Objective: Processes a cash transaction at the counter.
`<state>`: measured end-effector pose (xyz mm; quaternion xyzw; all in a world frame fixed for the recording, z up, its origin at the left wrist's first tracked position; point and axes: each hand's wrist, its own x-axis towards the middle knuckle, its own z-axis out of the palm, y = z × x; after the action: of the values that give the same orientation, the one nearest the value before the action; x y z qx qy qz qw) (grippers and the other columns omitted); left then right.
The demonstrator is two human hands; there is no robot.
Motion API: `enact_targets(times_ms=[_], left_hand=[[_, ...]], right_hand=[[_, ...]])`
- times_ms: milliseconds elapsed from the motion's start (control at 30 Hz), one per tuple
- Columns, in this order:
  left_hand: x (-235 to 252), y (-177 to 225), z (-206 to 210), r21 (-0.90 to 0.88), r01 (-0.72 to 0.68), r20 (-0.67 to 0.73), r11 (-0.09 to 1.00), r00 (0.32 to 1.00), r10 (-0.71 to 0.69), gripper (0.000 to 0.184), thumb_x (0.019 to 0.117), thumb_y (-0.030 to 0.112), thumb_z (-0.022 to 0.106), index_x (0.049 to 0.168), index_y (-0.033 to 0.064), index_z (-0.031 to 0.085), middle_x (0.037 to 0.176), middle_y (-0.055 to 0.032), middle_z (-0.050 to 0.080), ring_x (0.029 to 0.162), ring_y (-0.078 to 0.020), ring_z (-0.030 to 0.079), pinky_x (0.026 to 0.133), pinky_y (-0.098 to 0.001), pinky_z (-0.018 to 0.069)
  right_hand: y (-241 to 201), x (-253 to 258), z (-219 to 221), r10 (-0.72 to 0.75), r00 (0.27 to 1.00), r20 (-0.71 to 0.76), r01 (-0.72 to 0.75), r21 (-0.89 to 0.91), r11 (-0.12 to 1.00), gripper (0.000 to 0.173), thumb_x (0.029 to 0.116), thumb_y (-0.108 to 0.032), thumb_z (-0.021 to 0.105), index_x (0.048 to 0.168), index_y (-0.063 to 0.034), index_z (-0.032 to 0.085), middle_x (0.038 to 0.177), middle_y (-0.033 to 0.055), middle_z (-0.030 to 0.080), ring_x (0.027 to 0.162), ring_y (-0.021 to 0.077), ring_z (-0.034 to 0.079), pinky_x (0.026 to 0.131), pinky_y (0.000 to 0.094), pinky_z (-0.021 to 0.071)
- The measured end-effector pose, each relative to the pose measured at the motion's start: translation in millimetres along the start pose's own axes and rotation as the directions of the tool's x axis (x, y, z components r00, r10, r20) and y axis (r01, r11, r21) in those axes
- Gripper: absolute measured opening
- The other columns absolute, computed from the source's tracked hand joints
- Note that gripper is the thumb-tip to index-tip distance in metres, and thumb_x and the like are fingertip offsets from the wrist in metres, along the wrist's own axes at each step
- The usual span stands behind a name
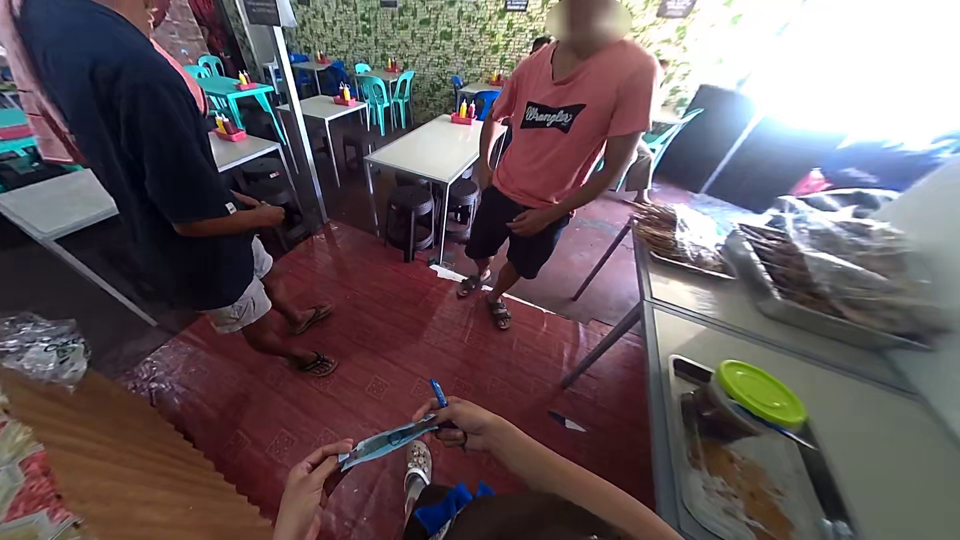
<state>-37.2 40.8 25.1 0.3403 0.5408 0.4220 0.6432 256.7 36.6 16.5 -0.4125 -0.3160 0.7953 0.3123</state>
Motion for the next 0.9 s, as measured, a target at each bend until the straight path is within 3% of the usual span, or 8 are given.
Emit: enact_targets(times_ms=[200, 333, 400, 500, 567, 733, 833, 900], left_hand=[[3.6, -0.9, -7.7, 0.028, -0.029, -0.049, 0.999, 0.998, 0.03, 0.032, 0.1081, 0.011, 0.042, 0.093, -0.0007, 0.069, 0.091, -0.0042, 0.077, 0.084, -0.0099, 0.073, 0.082, -0.0269, 0.0599], [3.4, -5.9, -13.1, 0.141, -0.087, -0.03, 0.986, 0.995, 0.092, 0.009, 0.0898, -0.002, 0.071, 0.098, -0.0039, 0.067, 0.101, -0.0099, 0.073, 0.09, -0.0137, 0.069, 0.083, -0.0291, 0.0583], [3.1, -9.2, -12.2, 0.126, -0.079, -0.026, 0.989, 0.996, 0.083, 0.029, 0.0841, -0.007, 0.074, 0.11, -0.0038, 0.063, 0.103, -0.0125, 0.07, 0.089, -0.0163, 0.07, 0.08, -0.0306, 0.0599], [-2.0, -3.1, -11.1, 0.056, 0.059, 0.032, 0.997, 0.998, -0.061, 0.053, 0.0922, -0.005, 0.068, 0.141, 0.0007, 0.049, 0.112, -0.0183, 0.067, 0.086, -0.0209, 0.072, 0.077, -0.0346, 0.0618], [-3.4, -0.2, -11.1, 0.039, 0.128, 0.059, 0.991, 0.99, -0.13, 0.044, 0.0953, -0.003, 0.065, 0.137, 0.001, 0.054, 0.107, -0.0146, 0.07, 0.08, -0.0178, 0.072, 0.073, -0.0315, 0.0613], [-6.2, 4.2, -3.1, 0.021, 0.106, 0.013, 0.994, 0.994, -0.106, 0.025, 0.0938, -0.007, 0.065, 0.119, -0.0057, 0.064, 0.093, -0.0121, 0.072, 0.074, -0.0149, 0.071, 0.071, -0.0281, 0.061], [-10.3, 4.1, 2.2, 0.043, 0.069, 0.025, 0.997, 0.997, -0.07, 0.026, 0.0929, -0.007, 0.067, 0.118, -0.0059, 0.064, 0.095, -0.0124, 0.072, 0.076, -0.0152, 0.071, 0.072, -0.0285, 0.0614], [-12.0, 2.4, 7.3, 0.07, 0.054, 0.047, 0.996, 0.997, -0.057, 0.027, 0.0919, -0.008, 0.068, 0.118, -0.0057, 0.064, 0.095, -0.0128, 0.072, 0.076, -0.0159, 0.071, 0.071, -0.0292, 0.0615]], right_hand=[[-7.6, 14.9, 9.9, 0.024, 1.0, 0.01, -0.023, -0.072, 0.997, 0.023, 0.1022, -0.007, 0.044, 0.114, -0.0118, 0.064, 0.079, -0.0019, 0.069, 0.042, -0.0048, 0.034, 0.039, 0.0131, 0.0274], [-12.4, 23.2, 14.6, 0.003, 1.0, 0.0, -0.003, -0.113, 0.994, 0.023, 0.102, -0.005, 0.043, 0.107, -0.0103, 0.065, 0.081, -0.0012, 0.071, 0.042, -0.0052, 0.033, 0.04, 0.0135, 0.0274], [-14.3, 24.2, 15.6, 0.003, 1.0, -0.007, -0.004, -0.098, 0.995, 0.023, 0.1007, -0.003, 0.042, 0.1, -0.0104, 0.064, 0.082, -0.001, 0.07, 0.041, -0.0047, 0.033, 0.039, 0.0136, 0.0272], [-16.5, 22.8, 17.9, -0.005, 1.0, -0.001, 0.005, -0.087, 0.996, 0.024, 0.1007, -0.003, 0.041, 0.094, -0.0115, 0.062, 0.078, -0.002, 0.069, 0.04, -0.0048, 0.033, 0.038, 0.0133, 0.0269], [-17.3, 19.7, 18.3, -0.002, 1.0, -0.004, 0.001, -0.098, 0.995, 0.025, 0.101, -0.003, 0.04, 0.095, -0.0112, 0.063, 0.078, -0.0018, 0.068, 0.04, -0.0046, 0.032, 0.038, 0.0134, 0.0267], [-12.6, 8.7, 10.5, -0.015, 0.999, 0.043, 0.02, -0.11, 0.994, 0.027, 0.1022, -0.011, 0.041, 0.114, -0.0099, 0.065, 0.09, -0.0019, 0.071, 0.043, -0.0047, 0.033, 0.041, 0.0138, 0.0288], [-8.7, -2.0, 13.5, -0.013, 0.998, -0.062, 0.007, -0.107, 0.994, 0.032, 0.1079, -0.027, 0.039, 0.112, -0.0115, 0.066, 0.072, -0.0085, 0.059, 0.042, -0.0033, 0.031, 0.041, 0.014, 0.0294], [-3.9, -5.1, 15.1, -0.047, 0.984, -0.174, 0.022, -0.139, 0.99, 0.013, 0.1067, -0.023, 0.053, 0.107, -0.0117, 0.06, 0.059, -0.009, 0.045, 0.041, -0.0012, 0.032, 0.041, 0.0155, 0.0292]])
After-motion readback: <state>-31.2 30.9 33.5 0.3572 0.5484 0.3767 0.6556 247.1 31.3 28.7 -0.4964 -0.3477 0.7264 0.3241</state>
